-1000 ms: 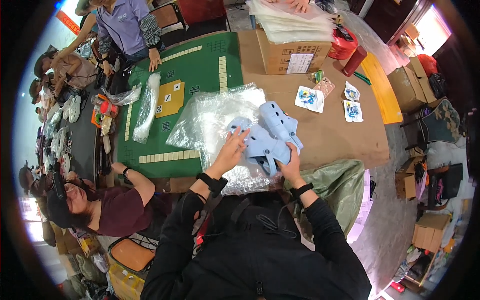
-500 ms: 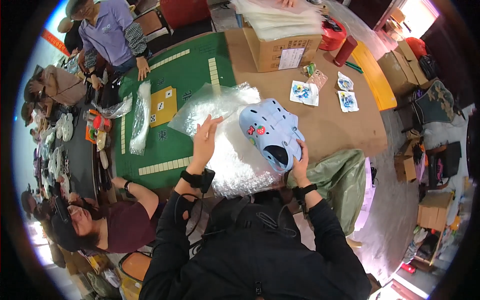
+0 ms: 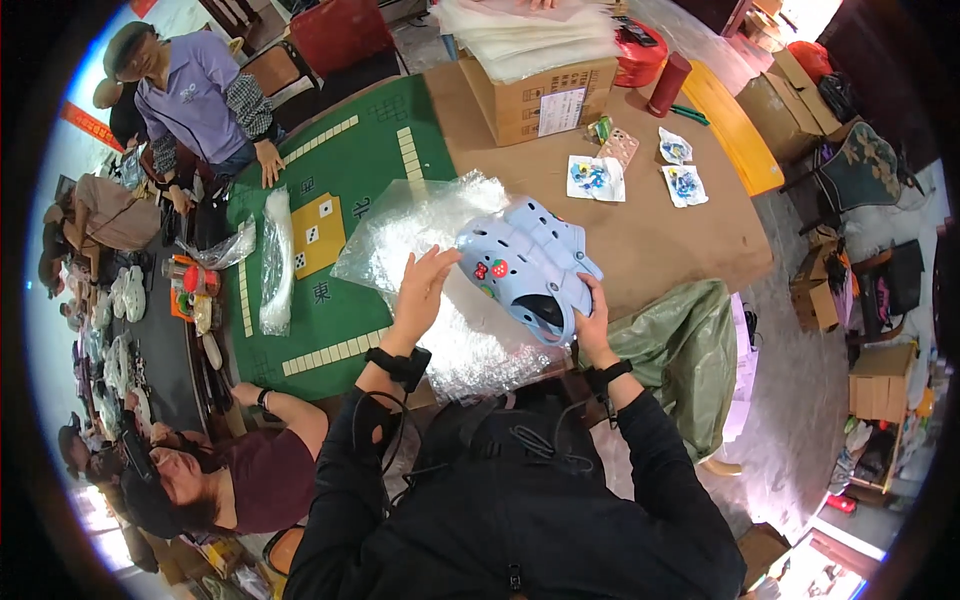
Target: Packing blue clogs into plastic bags and preparing them for shipment.
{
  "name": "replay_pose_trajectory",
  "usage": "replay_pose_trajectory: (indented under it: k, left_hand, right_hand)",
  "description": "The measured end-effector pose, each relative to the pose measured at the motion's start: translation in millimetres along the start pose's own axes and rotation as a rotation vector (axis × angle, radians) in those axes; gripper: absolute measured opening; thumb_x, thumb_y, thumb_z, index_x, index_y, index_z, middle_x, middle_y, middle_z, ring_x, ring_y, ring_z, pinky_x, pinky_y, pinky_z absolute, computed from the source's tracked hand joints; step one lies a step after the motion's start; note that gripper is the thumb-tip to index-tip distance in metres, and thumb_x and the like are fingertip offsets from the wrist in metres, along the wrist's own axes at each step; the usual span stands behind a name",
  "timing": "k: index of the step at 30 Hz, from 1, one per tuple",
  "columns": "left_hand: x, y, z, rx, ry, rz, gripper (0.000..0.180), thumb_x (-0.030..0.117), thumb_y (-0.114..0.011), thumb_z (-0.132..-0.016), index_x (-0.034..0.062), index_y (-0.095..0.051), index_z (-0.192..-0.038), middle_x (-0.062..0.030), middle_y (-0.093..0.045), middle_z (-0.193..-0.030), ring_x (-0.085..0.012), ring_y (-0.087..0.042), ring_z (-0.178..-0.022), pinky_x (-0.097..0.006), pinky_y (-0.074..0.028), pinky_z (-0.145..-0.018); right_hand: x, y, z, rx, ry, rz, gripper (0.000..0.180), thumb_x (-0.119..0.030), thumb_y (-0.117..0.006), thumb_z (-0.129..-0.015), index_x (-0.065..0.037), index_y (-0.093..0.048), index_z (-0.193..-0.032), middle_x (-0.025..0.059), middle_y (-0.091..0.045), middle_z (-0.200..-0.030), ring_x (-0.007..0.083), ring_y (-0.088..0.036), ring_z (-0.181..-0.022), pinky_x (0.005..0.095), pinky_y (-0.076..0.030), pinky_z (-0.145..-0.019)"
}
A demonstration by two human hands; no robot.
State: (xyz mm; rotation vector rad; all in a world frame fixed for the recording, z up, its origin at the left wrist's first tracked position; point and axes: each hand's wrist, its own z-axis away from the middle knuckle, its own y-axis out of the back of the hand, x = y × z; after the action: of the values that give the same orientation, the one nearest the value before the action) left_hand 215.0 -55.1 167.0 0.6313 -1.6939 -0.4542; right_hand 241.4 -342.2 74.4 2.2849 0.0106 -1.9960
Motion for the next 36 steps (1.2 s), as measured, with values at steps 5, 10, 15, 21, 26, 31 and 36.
replay_pose_trajectory:
  k: [5,10,15,21,26,31,36]
  left_hand:
    - [-1.9,-7.7,2.4,-0.088,-0.202,-0.227,0.032,0.006,-0.050,-0.086,0.0180,-0.059,-0.114,-0.0052,-0.058,-0.119,-0.0302,-0.042,-0.123,-0.052,-0.014,-0.107]
    - [-1.6,-10.1,6.2,-0.153,-0.212,-0.214,0.031,0.003,-0.049,-0.086,0.0158,-0.059,-0.113,-0.0073,-0.053,-0.126,-0.0302,-0.041,-0.124,-0.049,-0.016,-0.108]
    - [4.1,-15.6,9.2,-0.269,-0.250,-0.168,0.034,0.002,-0.050,-0.085,0.0172,-0.060,-0.113,-0.0092,-0.042,-0.136,-0.0305,-0.037,-0.127,-0.050,-0.019,-0.108]
    - [3.0,-30.4,4.4,-0.180,-0.264,-0.067,0.038,0.000,-0.050,-0.082,0.0196,-0.060,-0.113,-0.0083,-0.043,-0.136,-0.0358,-0.034,-0.128,-0.050,-0.018,-0.108]
    - [8.8,-45.9,2.9,-0.275,-0.332,-0.065,0.045,-0.005,-0.050,-0.078,0.0206,-0.060,-0.114,-0.0064,-0.047,-0.132,-0.0333,-0.032,-0.130,-0.054,-0.010,-0.108]
    - [23.5,-61.4,13.7,-0.347,-0.466,-0.095,0.039,0.000,-0.056,-0.076,0.0212,-0.062,-0.109,-0.0010,-0.050,-0.130,-0.0292,-0.034,-0.129,-0.056,-0.006,-0.108]
    - [24.6,-64.7,22.6,-0.283,-0.355,0.110,0.033,0.013,-0.063,-0.077,0.0132,-0.060,-0.110,-0.0058,-0.052,-0.127,-0.0304,-0.032,-0.130,-0.054,-0.004,-0.109]
  right_hand:
    - [-3.4,0.5,-1.1,-0.035,0.016,0.031,0.051,-0.007,-0.063,-0.071,-0.002,-0.047,-0.119,0.0090,-0.050,-0.115,0.0191,-0.046,-0.110,0.0310,-0.033,-0.097]
    - [6.3,16.6,-5.8,-0.027,-0.050,-0.101,0.045,-0.009,-0.063,-0.072,-0.002,-0.051,-0.115,0.0078,-0.054,-0.110,0.0184,-0.049,-0.106,0.0297,-0.034,-0.096]
    - [12.5,18.1,-7.8,0.061,-0.179,-0.193,0.040,-0.011,-0.062,-0.078,-0.002,-0.051,-0.115,0.0061,-0.054,-0.111,0.0159,-0.048,-0.106,0.0283,-0.035,-0.094]
    - [4.8,7.4,-1.9,-0.031,0.001,0.186,0.053,-0.005,-0.068,-0.068,-0.002,-0.049,-0.117,0.0146,-0.053,-0.112,0.0266,-0.051,-0.106,0.0331,-0.038,-0.094]
    - [-2.9,-10.0,9.8,-0.095,0.088,0.200,0.058,-0.007,-0.071,-0.068,-0.003,-0.046,-0.120,0.0164,-0.051,-0.113,0.0316,-0.049,-0.108,0.0360,-0.038,-0.094]
    - [13.1,-18.7,13.1,-0.030,0.064,0.061,0.061,-0.006,-0.070,-0.070,0.000,-0.041,-0.123,0.0170,-0.048,-0.117,0.0302,-0.046,-0.112,0.0362,-0.036,-0.095]
    - [14.0,-29.8,15.3,0.005,0.111,0.279,0.059,-0.005,-0.069,-0.071,0.002,-0.040,-0.122,0.0181,-0.048,-0.115,0.0287,-0.046,-0.111,0.0358,-0.036,-0.095]
